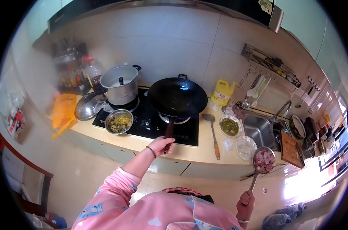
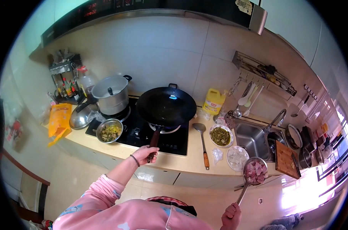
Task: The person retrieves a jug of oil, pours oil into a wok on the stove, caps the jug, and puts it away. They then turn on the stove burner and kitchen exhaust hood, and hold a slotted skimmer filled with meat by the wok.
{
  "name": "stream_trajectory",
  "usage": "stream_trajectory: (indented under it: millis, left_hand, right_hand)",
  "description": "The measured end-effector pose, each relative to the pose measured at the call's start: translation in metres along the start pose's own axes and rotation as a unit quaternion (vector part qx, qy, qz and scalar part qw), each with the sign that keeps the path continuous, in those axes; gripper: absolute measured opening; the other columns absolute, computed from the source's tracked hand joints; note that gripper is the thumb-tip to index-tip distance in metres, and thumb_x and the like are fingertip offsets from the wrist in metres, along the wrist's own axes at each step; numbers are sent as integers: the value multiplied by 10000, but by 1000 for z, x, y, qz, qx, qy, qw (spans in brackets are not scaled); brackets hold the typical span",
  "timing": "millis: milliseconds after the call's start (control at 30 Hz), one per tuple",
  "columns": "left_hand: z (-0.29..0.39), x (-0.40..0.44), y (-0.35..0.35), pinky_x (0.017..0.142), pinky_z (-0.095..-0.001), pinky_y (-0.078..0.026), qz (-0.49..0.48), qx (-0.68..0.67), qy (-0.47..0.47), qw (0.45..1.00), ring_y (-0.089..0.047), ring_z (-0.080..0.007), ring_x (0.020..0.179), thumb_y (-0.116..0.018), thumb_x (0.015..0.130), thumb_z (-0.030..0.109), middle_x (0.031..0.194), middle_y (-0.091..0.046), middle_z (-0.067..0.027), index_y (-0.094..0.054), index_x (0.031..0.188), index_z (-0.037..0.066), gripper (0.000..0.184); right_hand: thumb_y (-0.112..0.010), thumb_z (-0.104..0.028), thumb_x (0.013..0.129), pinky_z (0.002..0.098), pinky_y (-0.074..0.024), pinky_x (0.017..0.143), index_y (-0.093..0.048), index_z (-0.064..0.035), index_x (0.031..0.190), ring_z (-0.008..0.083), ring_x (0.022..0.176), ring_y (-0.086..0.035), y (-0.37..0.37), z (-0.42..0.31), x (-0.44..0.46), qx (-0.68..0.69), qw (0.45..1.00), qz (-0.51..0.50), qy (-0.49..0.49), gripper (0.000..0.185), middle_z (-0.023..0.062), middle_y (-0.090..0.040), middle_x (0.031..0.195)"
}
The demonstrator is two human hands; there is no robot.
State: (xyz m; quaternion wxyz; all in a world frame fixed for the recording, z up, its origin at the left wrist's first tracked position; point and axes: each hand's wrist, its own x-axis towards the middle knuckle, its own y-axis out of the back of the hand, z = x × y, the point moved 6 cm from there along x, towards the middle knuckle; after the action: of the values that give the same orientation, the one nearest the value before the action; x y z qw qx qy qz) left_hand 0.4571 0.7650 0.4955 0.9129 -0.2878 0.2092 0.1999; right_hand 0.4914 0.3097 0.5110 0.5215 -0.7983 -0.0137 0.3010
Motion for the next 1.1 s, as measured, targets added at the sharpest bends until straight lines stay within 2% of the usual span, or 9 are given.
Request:
stream_trajectory:
  millis: [100, 133, 200, 233, 300, 467, 567, 733, 1100]
  left_hand:
    - [-12, -12, -7, 360, -192, -339, 0, -77, 30, 997, -409, -76, 423, -603, 818, 130, 658, -509, -17, -487, 837, 86, 126]
    - [-13, -13, -7, 360, -192, -339, 1, -80, 30, 996, -409, -76, 423, -603, 818, 130, 658, -509, -17, -487, 837, 86, 126]
    - [-12, -14, -6, 341, -178, -255, -19, -103, 10, 994, -326, -52, 406, -580, 823, 120, 643, -471, -4, -465, 834, 82, 122]
    - [-12, -15, -7, 341, -178, -255, -17, -106, 10, 994, -326, -52, 406, -580, 823, 120, 643, -471, -4, -465, 834, 82, 122]
    - [-6, -19, -2, 330, -177, -213, 46, -54, -25, 997, -297, -40, 401, -559, 821, 102, 630, -448, 1, -448, 832, 77, 115]
    - [-4, -19, 8, 332, -183, -236, 51, -41, -23, 998, -330, -50, 405, -580, 800, 101, 644, -462, -6, -450, 861, 65, 148]
    - [-4, -20, 6, 335, -177, -229, 37, -51, -19, 998, -309, -38, 409, -571, 826, 112, 644, -464, 5, -458, 824, 78, 117]
    - [-14, -26, 7, 367, -169, -259, 34, -90, -8, 995, -326, -33, 439, -597, 835, 173, 669, -481, 10, -466, 822, 93, 154]
    - [-24, -41, 6, 368, -181, -286, 24, -77, -22, 996, -370, -41, 450, -622, 825, 258, 670, -495, 14, -444, 882, 108, 239]
  right_hand:
    - [-403, -132, 916, 161, -258, 308, -443, -32, 763, 41, 408, -275, 0, -1, 1, 5, 1000, -5, -13, 187, -50, -286, 531]
    - [-399, -135, 918, 160, -259, 308, -442, -33, 760, 41, 409, -278, -2, -1, 1, 3, 1000, -5, -15, 193, -49, -288, 531]
    - [-396, -136, 919, 160, -260, 308, -439, -37, 753, 41, 409, -282, -4, 0, 1, 5, 1000, -1, -27, 198, -49, -291, 531]
    - [-392, -138, 920, 159, -261, 309, -436, -40, 746, 41, 409, -286, -4, 0, 1, 11, 999, 3, -35, 204, -48, -294, 530]
    - [-390, -139, 921, 160, -262, 310, -434, -42, 743, 41, 409, -290, -2, 1, 4, 19, 998, -6, -55, 208, -48, -297, 530]
    - [-393, -137, 919, 161, -263, 315, -431, -47, 735, 42, 410, -297, -6, 7, 9, 28, 995, -22, -96, 208, -49, -303, 531]
    - [-399, -134, 916, 161, -262, 316, -429, -48, 732, 40, 410, -296, -8, 10, 10, 29, 994, -26, -102, 205, -48, -308, 535]
    - [-403, -136, 917, 158, -260, 318, -442, -31, 753, 37, 411, -291, -12, 13, 11, 6, 994, -24, -104, 199, -48, -314, 542]
    - [-405, -143, 921, 159, -243, 321, -469, -18, 785, 34, 421, -292, -14, 16, 17, 17, 992, -40, -121, 195, -50, -317, 548]
